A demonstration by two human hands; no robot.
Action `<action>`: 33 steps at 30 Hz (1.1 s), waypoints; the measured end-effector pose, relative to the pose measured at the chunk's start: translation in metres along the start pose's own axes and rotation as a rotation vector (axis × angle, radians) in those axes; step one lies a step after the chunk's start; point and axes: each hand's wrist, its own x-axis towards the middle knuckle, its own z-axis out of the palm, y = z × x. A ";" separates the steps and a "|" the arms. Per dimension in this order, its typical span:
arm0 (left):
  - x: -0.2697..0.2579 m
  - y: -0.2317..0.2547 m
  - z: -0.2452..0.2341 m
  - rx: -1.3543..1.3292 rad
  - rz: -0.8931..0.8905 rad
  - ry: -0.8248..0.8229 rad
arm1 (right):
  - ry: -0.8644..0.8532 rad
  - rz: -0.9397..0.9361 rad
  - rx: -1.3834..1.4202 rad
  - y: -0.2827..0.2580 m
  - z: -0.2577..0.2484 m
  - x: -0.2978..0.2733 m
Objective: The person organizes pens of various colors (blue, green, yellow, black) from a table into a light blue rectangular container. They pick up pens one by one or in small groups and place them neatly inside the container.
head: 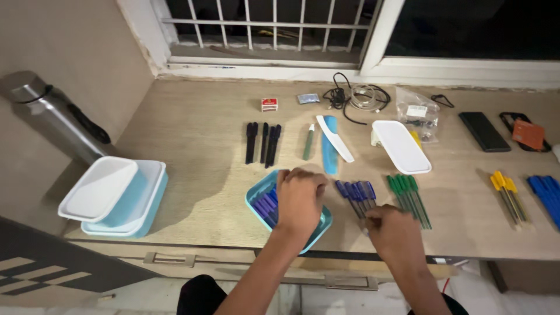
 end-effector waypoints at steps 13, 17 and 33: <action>0.050 -0.033 0.092 0.322 0.063 -0.631 | 0.029 -0.075 -0.096 -0.019 0.009 -0.004; 0.050 -0.035 0.098 0.310 -0.004 -0.624 | 0.026 -0.076 -0.145 -0.022 0.011 -0.002; 0.054 -0.025 0.059 0.044 -0.336 -0.423 | 0.130 -0.036 -0.246 -0.053 -0.003 0.000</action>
